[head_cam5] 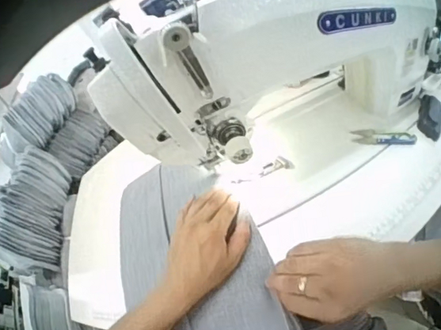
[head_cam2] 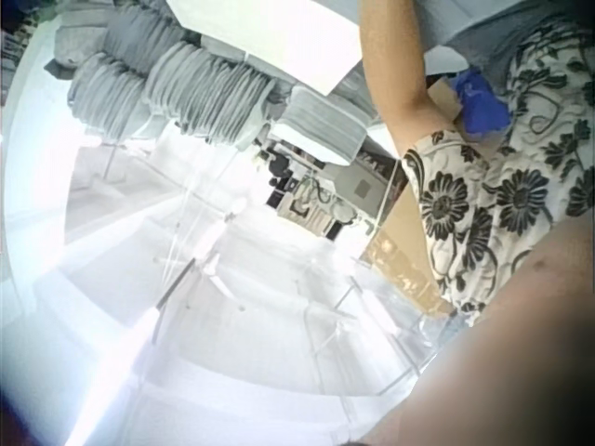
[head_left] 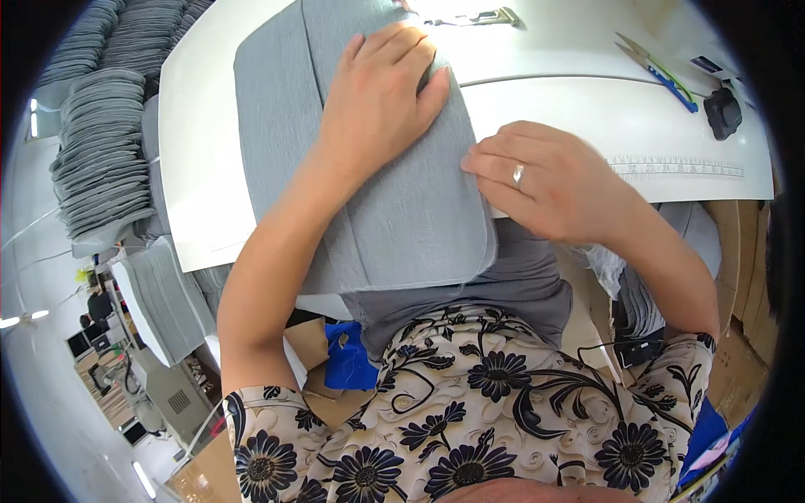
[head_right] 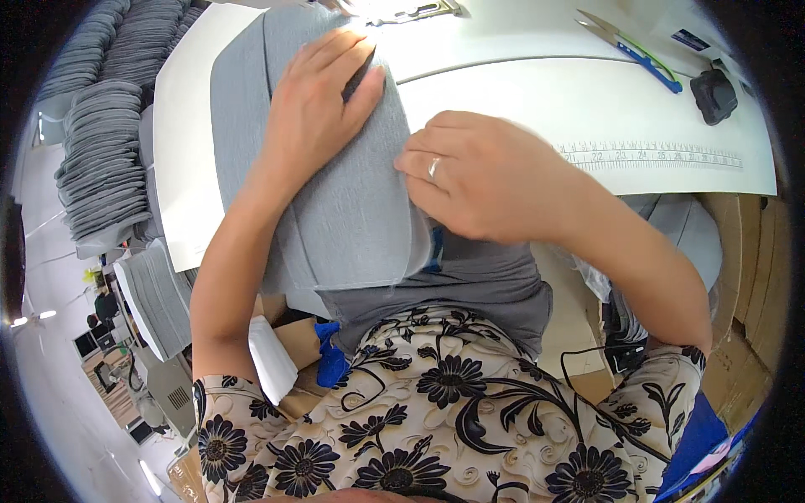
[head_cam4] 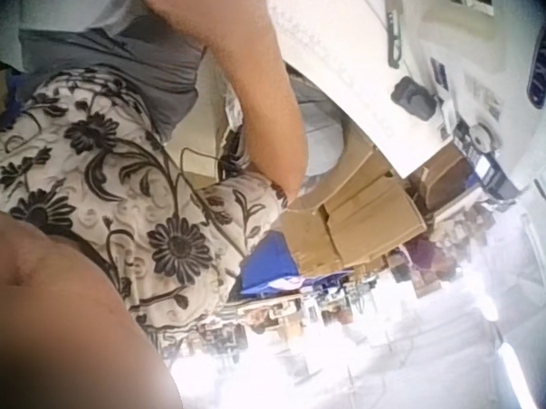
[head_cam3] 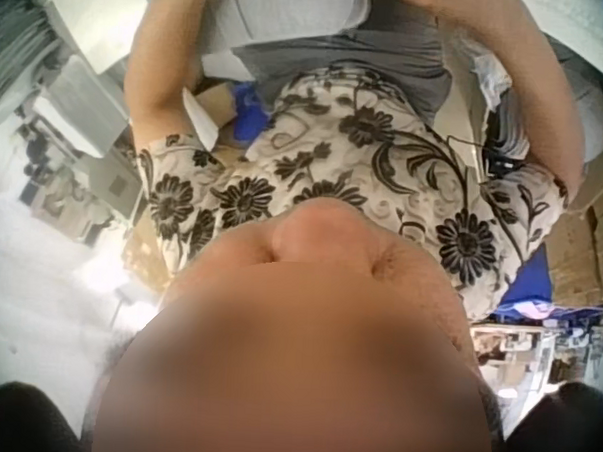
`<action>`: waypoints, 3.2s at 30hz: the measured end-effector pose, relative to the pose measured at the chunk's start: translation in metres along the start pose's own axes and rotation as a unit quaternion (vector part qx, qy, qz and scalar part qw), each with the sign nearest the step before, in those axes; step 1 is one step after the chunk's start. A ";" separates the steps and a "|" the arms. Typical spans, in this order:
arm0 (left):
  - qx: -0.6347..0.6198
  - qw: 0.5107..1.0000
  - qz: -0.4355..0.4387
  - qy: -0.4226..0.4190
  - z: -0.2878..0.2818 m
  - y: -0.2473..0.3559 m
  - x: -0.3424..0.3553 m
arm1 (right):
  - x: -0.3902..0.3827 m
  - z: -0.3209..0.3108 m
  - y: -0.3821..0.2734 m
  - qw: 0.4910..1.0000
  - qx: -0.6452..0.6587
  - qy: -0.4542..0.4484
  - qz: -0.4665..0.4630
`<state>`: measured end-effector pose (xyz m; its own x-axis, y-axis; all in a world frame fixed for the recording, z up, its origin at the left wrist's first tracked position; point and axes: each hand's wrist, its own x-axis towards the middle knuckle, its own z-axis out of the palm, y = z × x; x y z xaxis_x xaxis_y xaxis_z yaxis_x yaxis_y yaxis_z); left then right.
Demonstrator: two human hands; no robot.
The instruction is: Sewing a protective sleeve or cover using an industrial sewing machine.
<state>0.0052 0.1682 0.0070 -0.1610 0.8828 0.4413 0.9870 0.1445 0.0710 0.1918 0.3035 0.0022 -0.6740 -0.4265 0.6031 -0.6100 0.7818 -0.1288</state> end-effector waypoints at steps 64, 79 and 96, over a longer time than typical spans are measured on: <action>-0.098 0.993 0.052 -0.039 -0.013 0.004 -0.020 | 0.010 0.008 0.031 0.997 -0.072 -0.020 0.015; -0.085 0.989 0.110 -0.052 -0.010 -0.047 0.005 | 0.024 0.016 0.061 0.983 -0.133 -0.002 0.123; -0.065 0.991 0.112 -0.018 -0.002 -0.062 0.019 | 0.027 0.019 0.058 0.963 -0.169 -0.015 0.211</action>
<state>-0.0590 0.1752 0.0124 0.0637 0.9024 0.4262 0.9894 -0.1128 0.0910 0.1306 0.3284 -0.0041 -0.8470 -0.0473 0.5294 -0.1117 0.9896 -0.0903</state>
